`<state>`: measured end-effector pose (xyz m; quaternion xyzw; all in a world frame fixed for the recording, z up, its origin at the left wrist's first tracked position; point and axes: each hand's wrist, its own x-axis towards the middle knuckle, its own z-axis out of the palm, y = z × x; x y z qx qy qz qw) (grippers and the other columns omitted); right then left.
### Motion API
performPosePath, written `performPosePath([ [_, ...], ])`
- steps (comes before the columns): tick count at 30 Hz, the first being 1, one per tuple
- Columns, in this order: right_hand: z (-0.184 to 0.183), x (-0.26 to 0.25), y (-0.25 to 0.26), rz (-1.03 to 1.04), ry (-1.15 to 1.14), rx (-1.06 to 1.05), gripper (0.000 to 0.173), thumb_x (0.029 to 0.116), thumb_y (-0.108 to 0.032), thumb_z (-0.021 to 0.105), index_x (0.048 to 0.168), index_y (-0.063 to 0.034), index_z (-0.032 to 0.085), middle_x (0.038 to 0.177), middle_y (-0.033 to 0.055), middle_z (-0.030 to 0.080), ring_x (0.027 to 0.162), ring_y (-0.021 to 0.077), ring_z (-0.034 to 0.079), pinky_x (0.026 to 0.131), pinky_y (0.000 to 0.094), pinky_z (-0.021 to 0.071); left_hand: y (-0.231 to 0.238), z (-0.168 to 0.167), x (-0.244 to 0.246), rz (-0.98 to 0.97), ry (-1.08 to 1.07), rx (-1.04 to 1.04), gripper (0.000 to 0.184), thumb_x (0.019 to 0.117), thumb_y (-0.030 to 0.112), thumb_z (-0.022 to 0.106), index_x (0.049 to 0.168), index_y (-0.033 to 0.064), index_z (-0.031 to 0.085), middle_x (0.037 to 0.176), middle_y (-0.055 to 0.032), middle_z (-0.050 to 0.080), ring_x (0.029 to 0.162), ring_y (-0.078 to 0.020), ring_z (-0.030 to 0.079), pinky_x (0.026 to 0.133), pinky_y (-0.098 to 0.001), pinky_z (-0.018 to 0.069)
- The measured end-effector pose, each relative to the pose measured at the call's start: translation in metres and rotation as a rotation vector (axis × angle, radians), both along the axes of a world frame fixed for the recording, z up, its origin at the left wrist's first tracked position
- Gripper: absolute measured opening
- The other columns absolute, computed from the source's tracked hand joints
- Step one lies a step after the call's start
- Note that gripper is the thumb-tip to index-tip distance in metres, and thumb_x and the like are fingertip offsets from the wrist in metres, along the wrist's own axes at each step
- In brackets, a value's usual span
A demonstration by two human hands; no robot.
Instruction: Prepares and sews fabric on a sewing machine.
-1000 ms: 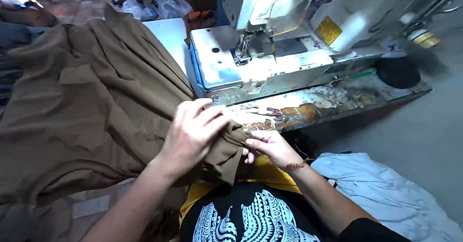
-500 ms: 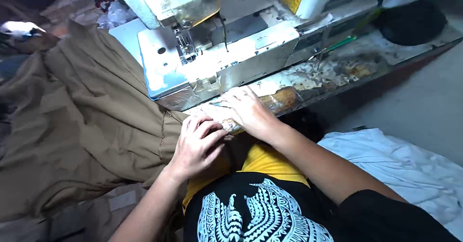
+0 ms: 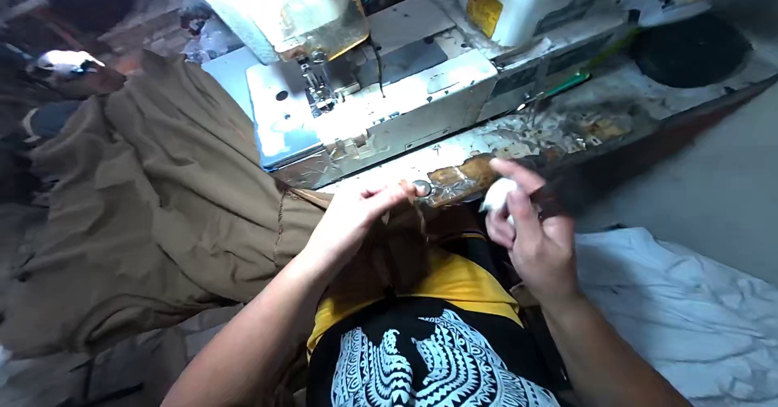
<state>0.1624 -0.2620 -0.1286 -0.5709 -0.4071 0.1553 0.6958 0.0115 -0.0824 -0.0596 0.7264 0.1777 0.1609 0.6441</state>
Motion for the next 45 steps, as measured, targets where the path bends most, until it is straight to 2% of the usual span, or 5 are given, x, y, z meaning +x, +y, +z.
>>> performPosePath([
  [11,0.009,-0.05,0.072,0.213,-0.113,-0.121,0.016,0.094,-0.017,0.071,0.104,-0.0056,0.076,0.093,-0.0029,0.074,0.088,-0.0034,0.067,0.081,0.016,0.0561,0.0,-0.003,-0.011,0.056,-0.119,-0.343,0.028,0.1007,0.013,0.05,0.119,0.0075,0.07,0.115,-0.0008,0.07,0.095,-0.0077,0.068,0.078,-0.0258,0.0581],
  [18,0.015,-0.015,0.063,-0.092,-0.507,-0.15,0.024,0.0993,-0.022,0.064,0.112,-0.0034,0.073,0.095,0.0034,0.072,0.077,0.0023,0.062,0.071,0.0194,0.052,0.001,0.03,-0.117,-0.319,-0.11,0.643,0.03,0.105,0.033,0.055,0.096,0.0163,0.078,0.125,-0.0024,0.07,0.137,-0.0247,0.051,0.119,-0.0456,0.0369],
  [25,0.014,0.018,0.088,-0.255,-0.949,-0.431,0.036,0.104,-0.036,0.058,0.122,-0.0075,0.072,0.117,0.0199,0.069,0.11,0.0416,0.063,0.091,0.0593,0.0486,-0.012,0.02,-0.156,-0.418,0.299,1.175,0.022,0.0891,0.029,0.068,0.106,0.0178,0.075,0.109,-0.0074,0.072,0.097,-0.0291,0.07,0.082,-0.0519,0.0561],
  [29,0.01,-0.015,0.053,-0.032,-0.656,-0.221,0.071,0.1002,-0.066,0.045,0.127,-0.0057,0.07,0.129,0.0136,0.068,0.125,0.0231,0.059,0.109,0.0456,0.0428,0.007,0.004,-0.081,0.003,0.131,1.267,0.029,0.0981,0.028,0.062,0.124,0.0194,0.074,0.13,-0.0082,0.069,0.134,-0.0361,0.054,0.113,-0.0637,0.0362],
  [45,0.002,-0.044,0.045,0.261,0.015,0.075,0.05,0.0956,-0.048,0.068,0.132,-0.0146,0.061,0.126,-0.0032,0.067,0.116,0.0111,0.064,0.102,0.0322,0.0545,0.025,-0.008,-0.048,-0.141,-0.016,1.08,0.015,0.0925,0.016,0.064,0.088,0.0133,0.078,0.086,0.0009,0.07,0.1,-0.0162,0.065,0.108,-0.0476,0.0374],
])
